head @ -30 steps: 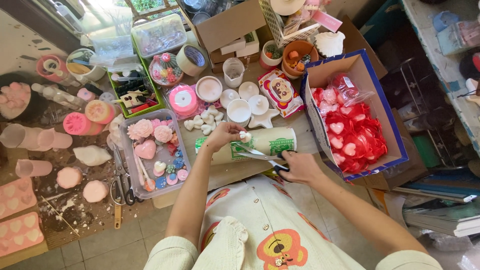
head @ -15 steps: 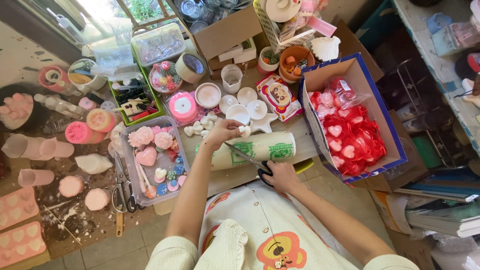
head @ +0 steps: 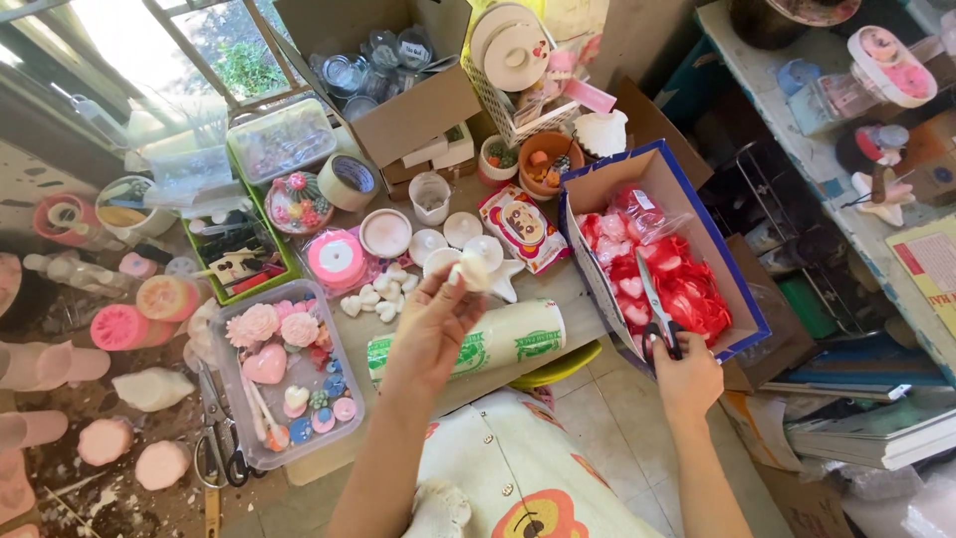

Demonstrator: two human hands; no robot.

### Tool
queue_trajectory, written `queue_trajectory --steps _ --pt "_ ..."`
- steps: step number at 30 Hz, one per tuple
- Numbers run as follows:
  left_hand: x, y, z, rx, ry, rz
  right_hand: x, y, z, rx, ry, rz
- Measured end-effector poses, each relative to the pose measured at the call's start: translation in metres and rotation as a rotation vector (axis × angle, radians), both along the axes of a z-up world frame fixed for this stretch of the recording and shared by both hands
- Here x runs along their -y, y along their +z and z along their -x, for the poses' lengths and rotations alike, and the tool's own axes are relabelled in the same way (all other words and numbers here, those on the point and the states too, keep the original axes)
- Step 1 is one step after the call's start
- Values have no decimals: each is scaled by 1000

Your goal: The recorder wraps small wax heart and star shapes in plastic film and prepares them for packaging.

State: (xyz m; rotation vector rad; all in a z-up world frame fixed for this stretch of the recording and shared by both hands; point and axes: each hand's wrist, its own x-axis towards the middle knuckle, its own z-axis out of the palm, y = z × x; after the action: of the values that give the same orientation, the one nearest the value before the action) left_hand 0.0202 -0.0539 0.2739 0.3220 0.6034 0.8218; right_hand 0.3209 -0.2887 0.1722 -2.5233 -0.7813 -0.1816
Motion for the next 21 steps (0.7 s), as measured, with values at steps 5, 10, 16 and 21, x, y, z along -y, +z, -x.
queue_trajectory --steps 5,10,16,21 --pt "25 37 -6 63 -47 62 -1 1 11 14 17 76" --pt "36 51 -8 80 -46 24 -40 69 51 -53 167 -87" --pt "41 63 -8 4 -14 -10 -101 182 125 -667 947 -556" --pt "40 69 1 0 41 -31 -122 176 143 -603 966 -529"
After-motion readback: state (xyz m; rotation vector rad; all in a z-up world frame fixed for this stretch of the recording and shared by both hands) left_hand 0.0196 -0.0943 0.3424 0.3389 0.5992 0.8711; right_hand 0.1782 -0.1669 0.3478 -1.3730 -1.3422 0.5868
